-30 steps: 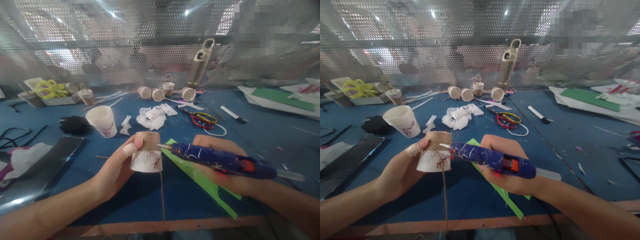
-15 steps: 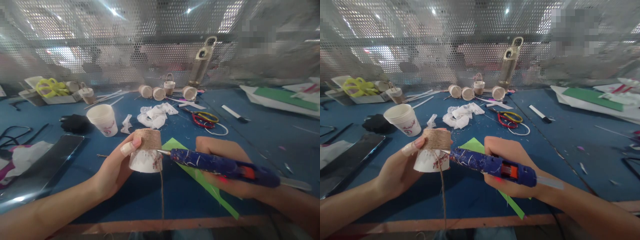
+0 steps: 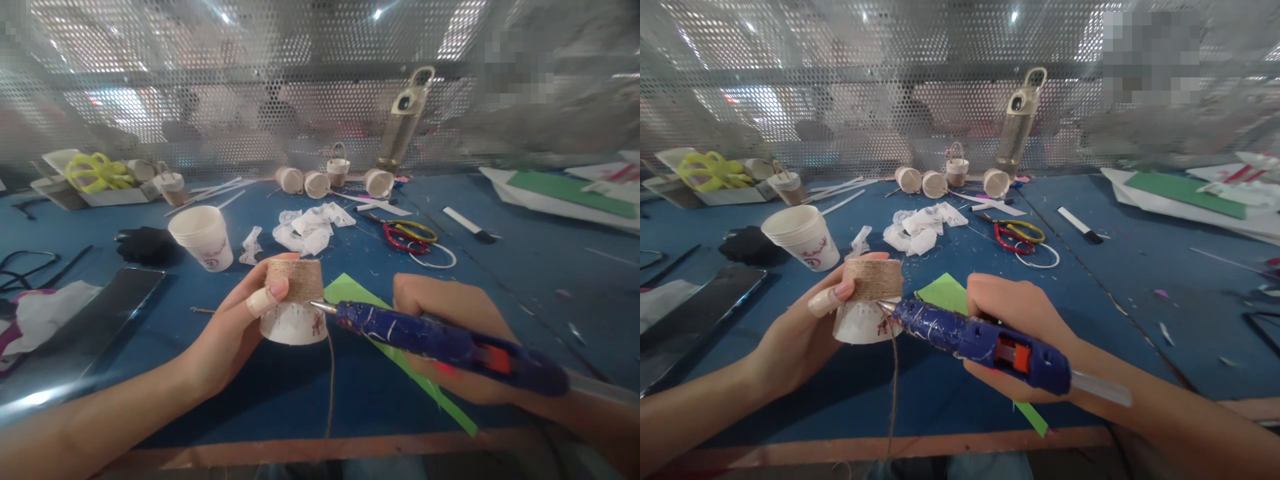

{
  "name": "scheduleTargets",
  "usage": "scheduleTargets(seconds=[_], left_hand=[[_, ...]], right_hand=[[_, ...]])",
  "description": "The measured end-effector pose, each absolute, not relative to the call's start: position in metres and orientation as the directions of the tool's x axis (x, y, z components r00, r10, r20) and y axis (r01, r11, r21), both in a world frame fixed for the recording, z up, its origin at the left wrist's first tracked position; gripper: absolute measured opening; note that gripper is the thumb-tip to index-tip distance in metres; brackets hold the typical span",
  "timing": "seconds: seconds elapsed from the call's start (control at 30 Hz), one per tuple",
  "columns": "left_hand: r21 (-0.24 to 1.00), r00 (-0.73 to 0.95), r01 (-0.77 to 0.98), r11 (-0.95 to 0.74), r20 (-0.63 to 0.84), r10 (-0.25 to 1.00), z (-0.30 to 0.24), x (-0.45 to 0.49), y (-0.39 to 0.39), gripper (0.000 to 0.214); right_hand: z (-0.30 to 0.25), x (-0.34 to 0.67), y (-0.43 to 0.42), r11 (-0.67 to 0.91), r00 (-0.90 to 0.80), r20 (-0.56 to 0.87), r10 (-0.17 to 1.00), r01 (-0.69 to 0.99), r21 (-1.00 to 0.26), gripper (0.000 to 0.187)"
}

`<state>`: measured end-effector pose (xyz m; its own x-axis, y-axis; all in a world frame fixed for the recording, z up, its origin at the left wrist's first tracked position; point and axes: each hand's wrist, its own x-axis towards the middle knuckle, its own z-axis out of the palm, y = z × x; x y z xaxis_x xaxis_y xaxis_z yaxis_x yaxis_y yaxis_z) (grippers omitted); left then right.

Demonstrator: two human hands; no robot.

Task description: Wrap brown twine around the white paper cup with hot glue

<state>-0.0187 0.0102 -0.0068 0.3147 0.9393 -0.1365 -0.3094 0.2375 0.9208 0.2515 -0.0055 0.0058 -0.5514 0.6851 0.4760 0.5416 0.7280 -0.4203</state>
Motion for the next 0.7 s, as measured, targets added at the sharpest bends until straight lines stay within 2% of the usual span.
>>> scheduleTargets(seconds=[0.37, 0.7], left_hand=[[0.904, 0.297, -0.370, 0.213, -0.103, 0.949, -0.0038, -0.0170, 0.0096, 0.037], [0.949, 0.249, -0.276, 0.156, -0.086, 0.965, -0.0067, -0.0202, 0.0067, 0.040]], right_hand=[[0.0057, 0.2551, -0.0053, 0.716, -0.533, 0.484, 0.694, 0.583, -0.384, 0.021], [0.0033, 0.2535, -0.0075, 0.710, -0.528, 0.489, 0.694, 0.616, -0.341, 0.023]])
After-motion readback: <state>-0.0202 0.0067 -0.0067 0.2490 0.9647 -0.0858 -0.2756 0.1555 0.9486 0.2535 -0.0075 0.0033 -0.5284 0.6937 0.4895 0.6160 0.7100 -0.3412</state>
